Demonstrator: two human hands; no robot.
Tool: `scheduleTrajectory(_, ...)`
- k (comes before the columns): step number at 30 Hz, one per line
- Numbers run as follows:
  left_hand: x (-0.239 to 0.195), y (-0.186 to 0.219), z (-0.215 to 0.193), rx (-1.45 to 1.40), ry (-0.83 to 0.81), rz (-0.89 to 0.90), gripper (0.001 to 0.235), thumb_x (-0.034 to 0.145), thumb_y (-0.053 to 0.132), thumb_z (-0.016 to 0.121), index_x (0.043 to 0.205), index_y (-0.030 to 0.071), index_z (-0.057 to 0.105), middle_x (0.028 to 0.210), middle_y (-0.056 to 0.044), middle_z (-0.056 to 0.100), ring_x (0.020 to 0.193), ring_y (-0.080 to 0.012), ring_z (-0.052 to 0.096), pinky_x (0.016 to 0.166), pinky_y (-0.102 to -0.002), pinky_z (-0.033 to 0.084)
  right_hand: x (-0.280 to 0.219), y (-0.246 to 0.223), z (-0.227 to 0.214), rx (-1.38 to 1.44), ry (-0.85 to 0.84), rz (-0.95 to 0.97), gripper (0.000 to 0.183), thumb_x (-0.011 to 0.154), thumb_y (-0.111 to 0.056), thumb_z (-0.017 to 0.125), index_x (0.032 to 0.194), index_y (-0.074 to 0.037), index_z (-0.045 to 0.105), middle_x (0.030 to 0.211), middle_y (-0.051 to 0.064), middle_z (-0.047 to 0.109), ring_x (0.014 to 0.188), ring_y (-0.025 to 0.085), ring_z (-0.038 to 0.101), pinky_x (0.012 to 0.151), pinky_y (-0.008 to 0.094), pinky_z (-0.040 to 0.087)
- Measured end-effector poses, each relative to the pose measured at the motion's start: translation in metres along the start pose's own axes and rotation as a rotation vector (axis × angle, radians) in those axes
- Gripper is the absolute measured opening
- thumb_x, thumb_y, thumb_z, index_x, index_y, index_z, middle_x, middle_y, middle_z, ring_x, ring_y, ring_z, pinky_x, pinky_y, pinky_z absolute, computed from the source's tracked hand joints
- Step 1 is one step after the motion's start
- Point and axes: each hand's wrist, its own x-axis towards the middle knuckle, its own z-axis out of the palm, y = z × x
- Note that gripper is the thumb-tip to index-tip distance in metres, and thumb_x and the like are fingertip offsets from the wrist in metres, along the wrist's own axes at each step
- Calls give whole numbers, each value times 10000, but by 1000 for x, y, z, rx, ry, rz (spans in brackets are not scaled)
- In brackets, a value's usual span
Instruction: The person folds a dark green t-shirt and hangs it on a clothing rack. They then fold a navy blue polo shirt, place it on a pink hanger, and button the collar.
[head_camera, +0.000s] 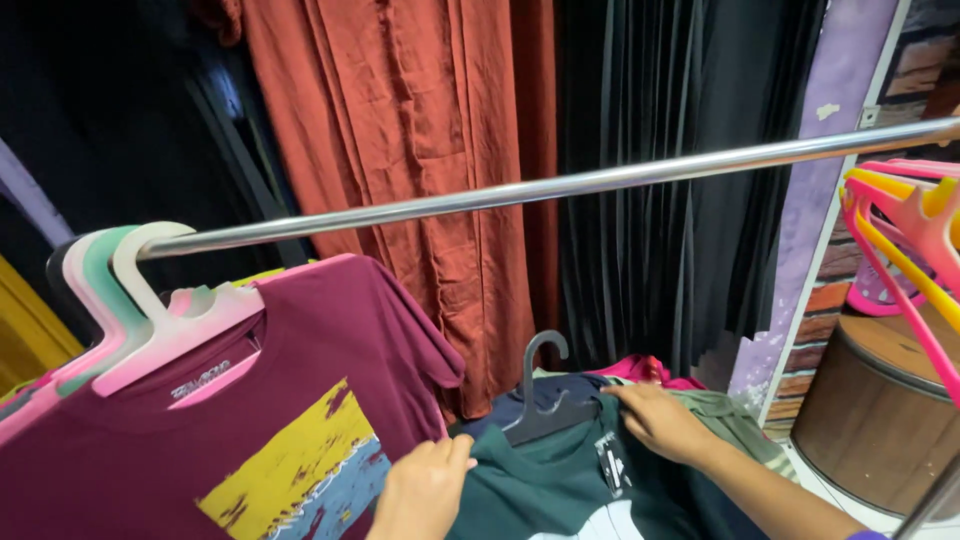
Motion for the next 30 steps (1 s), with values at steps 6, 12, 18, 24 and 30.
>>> scheduleTrajectory(6, 48, 1, -115, 74, 109, 107, 227, 882, 295, 677, 1046, 150, 617, 724, 3, 524, 579, -158, 502, 508, -309, 439, 28, -31, -65, -276, 170, -188, 421, 755, -165, 697, 1159, -94, 603, 966, 80, 666, 844, 305, 642, 749, 388, 527)
scheduleTrajectory(12, 112, -6, -198, 258, 285, 220, 333, 878, 232, 668, 1176, 85, 657, 828, -3, 566, 623, -156, 534, 493, -283, 435, 78, -57, -151, -353, 467, -237, 328, 734, -136, 685, 1051, -101, 607, 873, 78, 629, 795, 308, 599, 750, 407, 466)
scheduleTrajectory(18, 181, -24, -224, 155, 249, 190, 171, 880, 233, 724, 984, 149, 617, 771, -10, 620, 620, -189, 612, 556, -330, 485, 125, -59, -186, -302, 545, -75, 235, 816, -102, 639, 1047, -65, 635, 919, 130, 656, 833, 355, 603, 768, 454, 479)
scheduleTrajectory(24, 199, -34, -185, 301, 310, 242, 82, 867, 261, 611, 854, 254, 530, 674, 82, 526, 617, -146, 621, 581, -254, 507, 145, 2, -149, -653, 582, -70, 408, 795, -249, 621, 1196, -191, 578, 825, 38, 572, 760, 276, 615, 712, 423, 512)
scheduleTrajectory(30, 168, -12, -177, 107, 213, 180, 195, 892, 247, 717, 1011, 123, 625, 721, -15, 594, 545, -181, 581, 513, -321, 480, 113, -32, -160, -345, 413, -101, 313, 836, -138, 658, 1138, -85, 600, 990, 91, 672, 883, 306, 641, 800, 405, 506)
